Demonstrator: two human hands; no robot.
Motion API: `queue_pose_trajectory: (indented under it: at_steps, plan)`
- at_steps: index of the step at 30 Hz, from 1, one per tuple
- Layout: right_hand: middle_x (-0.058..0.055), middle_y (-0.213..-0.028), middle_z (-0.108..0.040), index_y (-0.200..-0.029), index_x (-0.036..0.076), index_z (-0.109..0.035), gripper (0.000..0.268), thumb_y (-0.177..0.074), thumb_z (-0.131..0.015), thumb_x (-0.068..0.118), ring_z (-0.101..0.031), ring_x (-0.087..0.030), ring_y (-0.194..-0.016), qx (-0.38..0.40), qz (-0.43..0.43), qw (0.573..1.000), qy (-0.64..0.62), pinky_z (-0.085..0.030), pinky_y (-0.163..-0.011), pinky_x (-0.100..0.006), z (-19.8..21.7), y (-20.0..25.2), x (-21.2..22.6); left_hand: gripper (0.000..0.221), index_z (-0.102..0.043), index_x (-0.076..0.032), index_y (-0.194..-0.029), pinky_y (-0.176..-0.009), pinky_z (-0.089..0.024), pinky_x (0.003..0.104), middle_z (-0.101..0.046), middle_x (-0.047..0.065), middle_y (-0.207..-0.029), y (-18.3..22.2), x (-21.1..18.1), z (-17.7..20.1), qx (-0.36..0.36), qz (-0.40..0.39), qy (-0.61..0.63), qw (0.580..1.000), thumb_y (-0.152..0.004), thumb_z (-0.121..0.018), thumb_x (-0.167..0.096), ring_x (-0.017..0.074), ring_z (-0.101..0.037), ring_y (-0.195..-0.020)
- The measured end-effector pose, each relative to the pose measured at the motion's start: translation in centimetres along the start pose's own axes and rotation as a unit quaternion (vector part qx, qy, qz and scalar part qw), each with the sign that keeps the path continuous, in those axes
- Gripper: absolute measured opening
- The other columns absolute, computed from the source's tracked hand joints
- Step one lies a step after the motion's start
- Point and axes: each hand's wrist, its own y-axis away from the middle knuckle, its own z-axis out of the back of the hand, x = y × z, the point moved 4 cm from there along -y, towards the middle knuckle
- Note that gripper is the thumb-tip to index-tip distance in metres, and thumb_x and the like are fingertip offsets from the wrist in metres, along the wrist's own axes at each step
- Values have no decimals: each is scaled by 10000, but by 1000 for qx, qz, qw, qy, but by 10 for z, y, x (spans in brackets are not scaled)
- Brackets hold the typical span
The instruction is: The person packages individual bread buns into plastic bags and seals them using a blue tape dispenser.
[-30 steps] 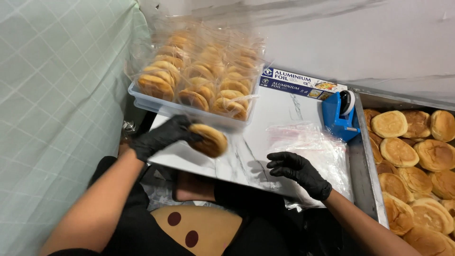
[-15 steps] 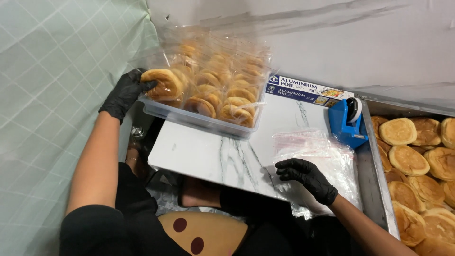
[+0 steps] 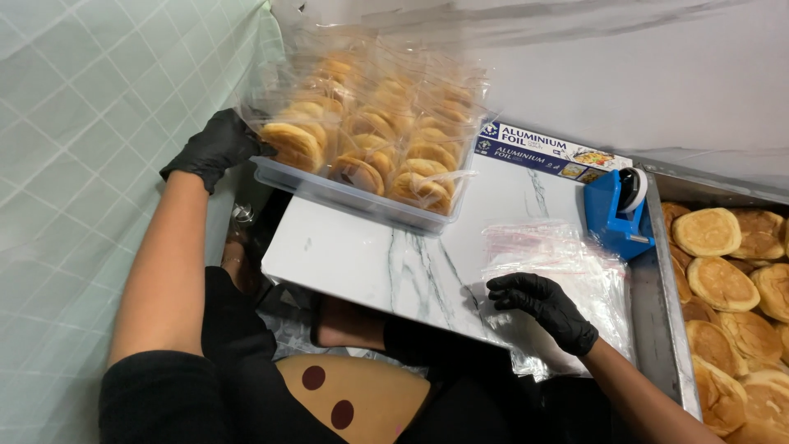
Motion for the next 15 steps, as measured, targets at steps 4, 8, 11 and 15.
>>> queue_pose_trajectory:
  at_steps: [4,8,11,15]
  plan:
    - [-239,-1075,-806,-1220,-38,-740,322,-945,-636,93,-762,-313,-969,-5,4,1000,-14,-569,-946,-468,1,-1,-6,619,-651,37,-1322,-1083,-461,362,-672,195,-1281,-21,34,-26,-15,-52,156,986,-904,-795,-396,371,-597,-1212]
    - [-224,-1079,-807,-1212,-35,-746,317,-938,-645,87,-757,-293,-958,-9,-3,1000,-6,-569,-944,-455,-2,1,-4,663,-640,82,-1317,-1127,-413,433,-633,266,-1324,32,-48,4,9,0,42,999,-877,-793,-390,432,-547,-1261]
    - [-228,-1083,-805,-1209,-41,-744,315,-932,-651,78,-757,-301,-965,-9,-8,1000,-10,-567,-950,-460,-1,1,-3,723,-665,-11,-1294,-1121,-422,437,-653,198,-1305,23,-47,9,14,32,-19,999,-764,-855,-465,388,-566,-1255]
    - [-238,-1078,-801,-1213,-53,-737,322,-925,-662,69,-755,-312,-968,-13,-14,1000,-16,-562,-956,-468,-2,-1,-3,582,-708,-132,-1276,-1082,-456,426,-695,127,-1258,7,-21,2,-5,-21,-3,1000,-836,-832,-493,347,-612,-1224]
